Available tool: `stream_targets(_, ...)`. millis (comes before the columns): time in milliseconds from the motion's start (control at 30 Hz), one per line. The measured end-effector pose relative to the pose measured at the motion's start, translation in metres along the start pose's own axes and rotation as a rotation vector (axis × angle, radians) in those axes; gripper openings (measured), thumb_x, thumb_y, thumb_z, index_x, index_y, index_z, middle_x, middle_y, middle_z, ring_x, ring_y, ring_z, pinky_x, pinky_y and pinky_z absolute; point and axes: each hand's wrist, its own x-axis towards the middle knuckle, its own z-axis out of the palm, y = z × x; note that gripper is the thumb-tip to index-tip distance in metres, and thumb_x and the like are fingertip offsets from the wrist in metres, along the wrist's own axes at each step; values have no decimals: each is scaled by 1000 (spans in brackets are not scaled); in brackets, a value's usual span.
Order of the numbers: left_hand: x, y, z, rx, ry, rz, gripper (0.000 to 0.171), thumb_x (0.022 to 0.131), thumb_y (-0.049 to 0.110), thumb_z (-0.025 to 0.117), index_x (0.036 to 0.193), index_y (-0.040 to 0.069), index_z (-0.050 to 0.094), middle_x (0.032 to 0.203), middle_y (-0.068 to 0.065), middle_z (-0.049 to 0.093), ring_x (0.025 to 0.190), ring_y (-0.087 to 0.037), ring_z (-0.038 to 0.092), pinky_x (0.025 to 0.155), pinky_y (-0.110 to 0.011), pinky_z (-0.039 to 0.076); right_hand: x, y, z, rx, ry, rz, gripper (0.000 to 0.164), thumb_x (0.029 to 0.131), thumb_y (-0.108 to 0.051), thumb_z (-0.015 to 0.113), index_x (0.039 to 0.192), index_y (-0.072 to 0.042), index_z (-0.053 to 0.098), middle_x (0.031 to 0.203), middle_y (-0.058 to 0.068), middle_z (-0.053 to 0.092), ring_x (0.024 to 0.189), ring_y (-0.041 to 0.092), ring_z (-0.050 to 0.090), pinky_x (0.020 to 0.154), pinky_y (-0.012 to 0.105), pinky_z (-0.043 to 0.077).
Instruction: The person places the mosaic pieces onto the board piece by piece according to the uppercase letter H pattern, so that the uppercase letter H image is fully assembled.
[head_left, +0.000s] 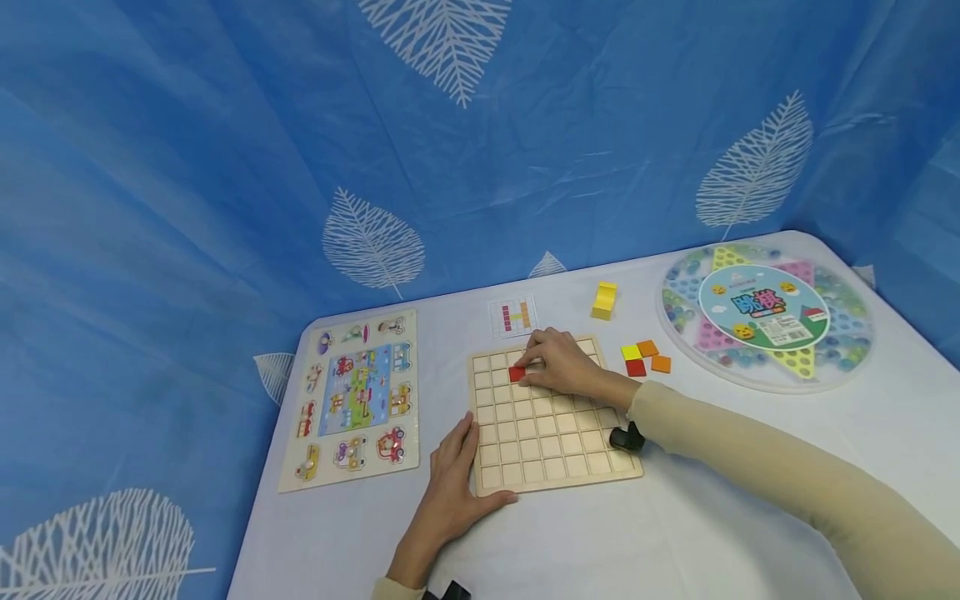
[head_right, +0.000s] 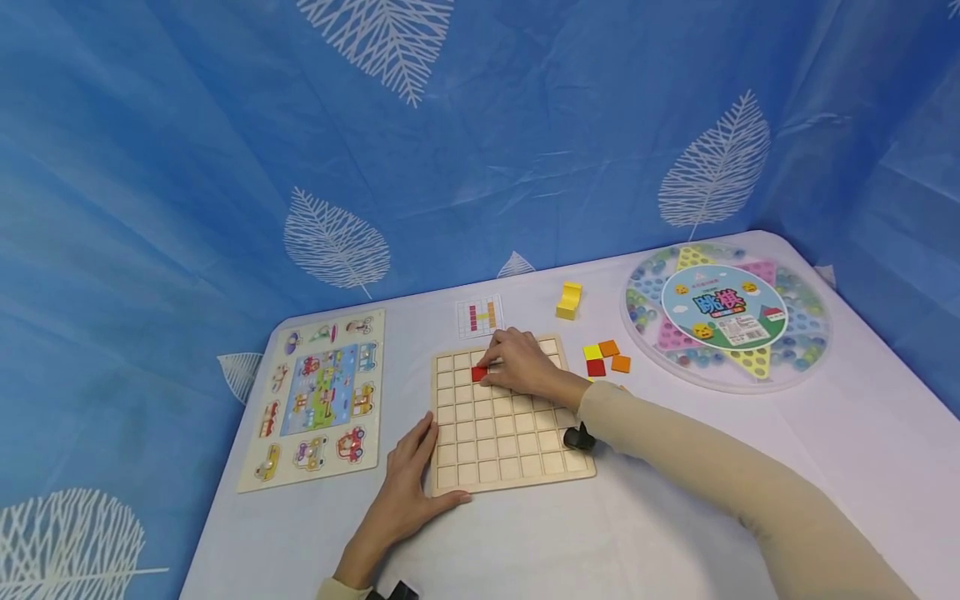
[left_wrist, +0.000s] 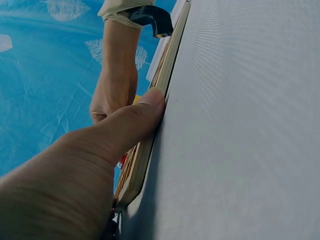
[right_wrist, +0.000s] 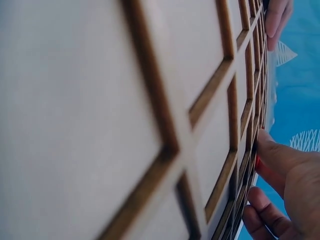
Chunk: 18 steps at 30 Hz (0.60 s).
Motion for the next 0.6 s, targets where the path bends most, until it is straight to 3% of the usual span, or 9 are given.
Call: stream_targets(600, 0, 2, 2, -1, 1, -15, 112, 68, 50, 86, 152, 0, 31, 161, -14, 23, 146, -35, 26, 111, -53, 21, -3, 2, -1, -8, -8, 23, 33, 79, -34, 82, 106, -15, 75, 100, 0, 65, 93, 19, 56, 84, 42, 41)
